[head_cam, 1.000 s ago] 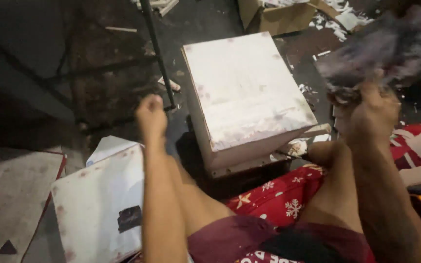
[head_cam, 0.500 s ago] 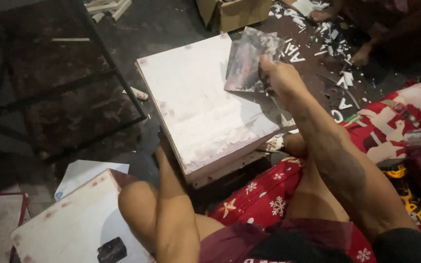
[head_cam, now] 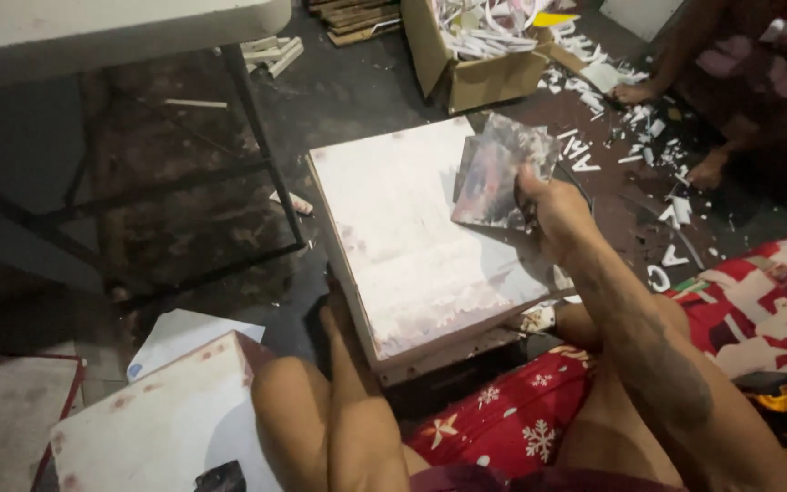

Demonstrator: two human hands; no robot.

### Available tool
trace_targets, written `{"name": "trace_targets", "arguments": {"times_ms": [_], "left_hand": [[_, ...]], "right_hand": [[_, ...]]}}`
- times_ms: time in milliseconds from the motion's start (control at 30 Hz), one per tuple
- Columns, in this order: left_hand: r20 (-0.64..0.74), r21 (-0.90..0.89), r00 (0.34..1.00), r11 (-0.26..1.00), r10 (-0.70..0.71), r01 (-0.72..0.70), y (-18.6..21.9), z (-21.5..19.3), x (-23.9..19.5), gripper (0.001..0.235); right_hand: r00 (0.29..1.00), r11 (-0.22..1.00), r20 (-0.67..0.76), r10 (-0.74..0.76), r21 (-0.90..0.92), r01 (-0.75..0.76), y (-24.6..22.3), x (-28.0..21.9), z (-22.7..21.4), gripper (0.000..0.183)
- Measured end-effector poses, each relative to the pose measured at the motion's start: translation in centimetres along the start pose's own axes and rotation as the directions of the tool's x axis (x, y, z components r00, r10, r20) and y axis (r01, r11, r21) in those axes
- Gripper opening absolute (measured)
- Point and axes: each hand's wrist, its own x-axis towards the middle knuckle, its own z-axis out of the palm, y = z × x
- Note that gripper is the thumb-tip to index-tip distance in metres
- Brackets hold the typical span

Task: Applying and smoothing filler on the edges of a white box using a hand scraper

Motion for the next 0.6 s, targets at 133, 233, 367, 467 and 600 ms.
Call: {"name": "trace_targets", "arguments": {"times_ms": [133,233,367,467,600], "left_hand": [[-0.020,0.041,1.000,0.999,0.000,0.001,0.1,-3.6,-0.7,0.081],[0.007,0.087,1.000,0.996,0.023,-0.023,1.6,-5.0,-1.3,0.088],[0.043,0.135,0.996,0.987,0.080,-0.085,6.0,-6.8,-3.0,0.098],[0.074,0.181,0.991,0.976,0.110,-0.122,8.4,-8.7,-5.5,0.106],[-0.040,0.334,0.852,0.810,0.522,-0.481,12.9,-12.8,-8.3,0.064]], "right_hand": [[1.000,0.999,0.001,0.025,-0.024,-0.025,-3.1,-4.4,1.1,0.045],[0.999,0.991,0.048,-0.003,0.133,-0.003,-3.3,-4.1,-0.9,0.044],[0.984,0.934,0.168,-0.056,0.356,-0.008,-5.9,-6.5,-3.3,0.039],[0.974,0.866,0.208,-0.084,0.499,-0.032,-5.7,-7.9,-4.3,0.031],[0.953,0.746,0.278,-0.121,0.659,-0.097,-2.7,-6.1,-5.5,0.033]]}}
